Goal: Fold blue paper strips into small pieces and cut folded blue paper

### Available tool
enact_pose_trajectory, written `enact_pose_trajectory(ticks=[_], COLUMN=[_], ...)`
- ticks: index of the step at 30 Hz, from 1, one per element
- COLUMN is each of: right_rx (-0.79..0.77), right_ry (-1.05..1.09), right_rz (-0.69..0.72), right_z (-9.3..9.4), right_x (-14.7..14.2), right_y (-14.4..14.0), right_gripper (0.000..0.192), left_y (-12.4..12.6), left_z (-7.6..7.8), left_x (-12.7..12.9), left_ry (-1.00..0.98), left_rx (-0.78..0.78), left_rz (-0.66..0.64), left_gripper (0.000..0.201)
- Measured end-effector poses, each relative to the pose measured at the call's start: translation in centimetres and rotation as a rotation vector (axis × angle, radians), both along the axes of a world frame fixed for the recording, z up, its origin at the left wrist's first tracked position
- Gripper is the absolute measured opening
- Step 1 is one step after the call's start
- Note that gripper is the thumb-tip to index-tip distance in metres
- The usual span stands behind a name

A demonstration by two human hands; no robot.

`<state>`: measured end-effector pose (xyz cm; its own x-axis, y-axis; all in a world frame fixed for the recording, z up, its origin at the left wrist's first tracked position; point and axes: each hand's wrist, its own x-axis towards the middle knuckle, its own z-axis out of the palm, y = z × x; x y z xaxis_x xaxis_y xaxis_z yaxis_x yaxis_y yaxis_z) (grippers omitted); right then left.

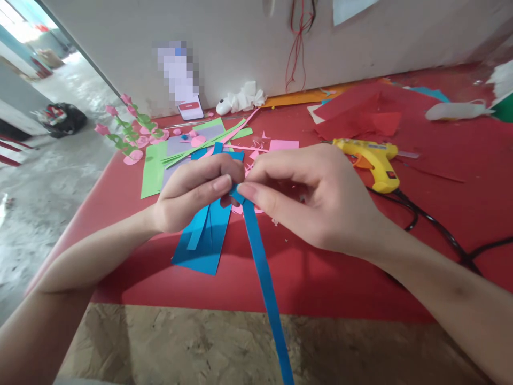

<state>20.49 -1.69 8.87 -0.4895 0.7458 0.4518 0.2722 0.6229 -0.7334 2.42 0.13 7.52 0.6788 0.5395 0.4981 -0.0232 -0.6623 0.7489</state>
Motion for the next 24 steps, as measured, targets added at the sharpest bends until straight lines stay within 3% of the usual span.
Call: enact_pose_trajectory(ticks=[4, 10, 18, 24], right_rx=[0.018, -0.112, -0.285, -0.320], right_ry=[-0.021, -0.079, -0.061, 0.019], right_rz=[0.016, 0.023, 0.150, 0.062], right_z=[-0.03, -0.06, -0.03, 0.03], right_x=[0.16, -0.02, 0.30, 0.05], right_y=[0.18, 0.64, 1.01, 0.80], right_gripper=[0.028, 0.026, 0.034, 0.034], left_y=[0.27, 0.64, 0.51, 0.49], left_z=[-0.01, -0.25, -0.01, -0.05], left_x=[-0.12, 0.11, 0.26, 0.46], left_ry=[0.025, 0.064, 0.104, 0.055], left_rx=[0.083, 0.174, 0.222, 0.227], left_rz=[0.002, 0.116, 0.105, 0.143], left_gripper=[0.018, 0.017, 0.021, 0.021])
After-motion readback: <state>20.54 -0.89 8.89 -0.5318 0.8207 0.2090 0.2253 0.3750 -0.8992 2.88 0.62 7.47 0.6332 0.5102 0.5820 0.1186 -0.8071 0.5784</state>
